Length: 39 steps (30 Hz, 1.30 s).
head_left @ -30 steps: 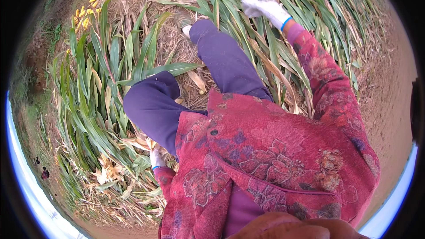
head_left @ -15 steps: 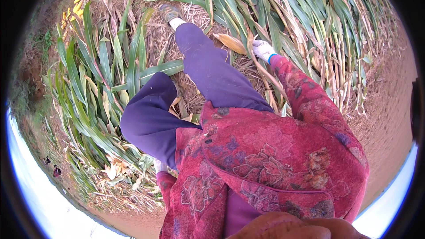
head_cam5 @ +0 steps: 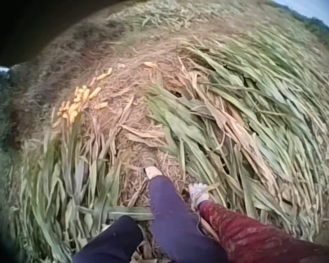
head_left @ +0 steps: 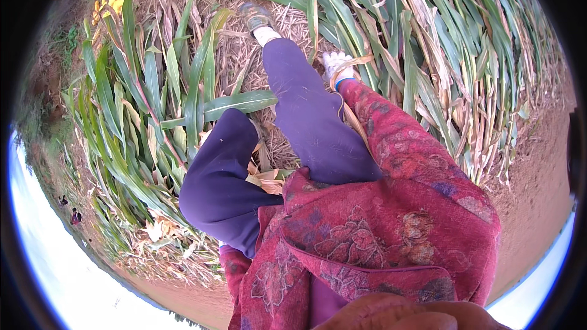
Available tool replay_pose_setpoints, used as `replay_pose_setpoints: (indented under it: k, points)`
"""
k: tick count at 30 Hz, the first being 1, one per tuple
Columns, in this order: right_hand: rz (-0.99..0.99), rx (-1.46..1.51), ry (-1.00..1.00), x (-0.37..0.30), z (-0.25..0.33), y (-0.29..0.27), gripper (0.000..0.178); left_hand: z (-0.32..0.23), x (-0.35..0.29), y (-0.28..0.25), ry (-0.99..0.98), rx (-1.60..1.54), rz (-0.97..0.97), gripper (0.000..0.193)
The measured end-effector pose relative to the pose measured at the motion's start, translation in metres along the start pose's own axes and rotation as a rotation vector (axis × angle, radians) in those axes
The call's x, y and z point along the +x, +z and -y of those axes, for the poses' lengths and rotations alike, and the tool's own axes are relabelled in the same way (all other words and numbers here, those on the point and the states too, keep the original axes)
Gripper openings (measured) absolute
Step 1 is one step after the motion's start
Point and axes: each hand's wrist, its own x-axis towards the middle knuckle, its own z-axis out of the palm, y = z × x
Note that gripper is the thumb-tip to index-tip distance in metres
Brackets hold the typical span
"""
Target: The person sits on the ground in a cornfield and repeatedly shucks corn cobs by hand, removing the husks and silk. The shucked cobs are placed in a growing pile nearby.
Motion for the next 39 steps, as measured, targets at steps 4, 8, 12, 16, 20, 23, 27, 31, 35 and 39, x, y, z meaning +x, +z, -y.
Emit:
replay_pose_setpoints:
  k: [4,8,12,16,20,23,27,31,35,39]
  points:
    - [0.137,0.116,-0.120,0.006,0.000,-0.012,0.031,0.002,0.013,0.003,0.017,0.010,0.017,0.039]
    - [-0.354,0.560,-0.280,-0.057,-0.027,-0.060,0.021,0.002,0.027,0.007,0.055,0.026,0.051,0.039]
    - [-0.617,1.241,0.167,-0.148,-0.099,-0.115,0.012,-0.014,0.034,0.012,0.124,0.077,0.099,0.039]
    - [-0.855,1.718,0.473,-0.227,-0.155,-0.085,0.014,-0.024,0.038,0.017,0.215,0.125,0.144,0.040]
    - [-0.994,2.311,0.903,-0.321,-0.170,0.064,0.038,-0.036,0.043,0.025,0.298,0.171,0.193,0.040]
    - [-0.928,2.135,1.008,-0.322,-0.162,0.065,0.031,-0.041,0.045,0.022,0.371,0.229,0.209,0.040]
    - [-0.668,1.400,0.447,-0.279,-0.161,0.002,0.025,-0.044,0.056,0.022,0.457,0.250,0.258,0.040]
    - [-0.419,0.948,0.053,-0.234,-0.127,-0.058,0.027,-0.051,0.061,0.006,0.566,0.259,0.314,0.041]
    - [-0.386,0.954,-0.126,-0.201,-0.099,-0.063,0.029,-0.056,0.053,0.014,0.607,0.291,0.301,0.045]
    - [-0.416,0.957,-0.007,-0.166,-0.074,-0.043,0.033,-0.077,-0.001,0.040,0.437,0.294,0.137,0.049]
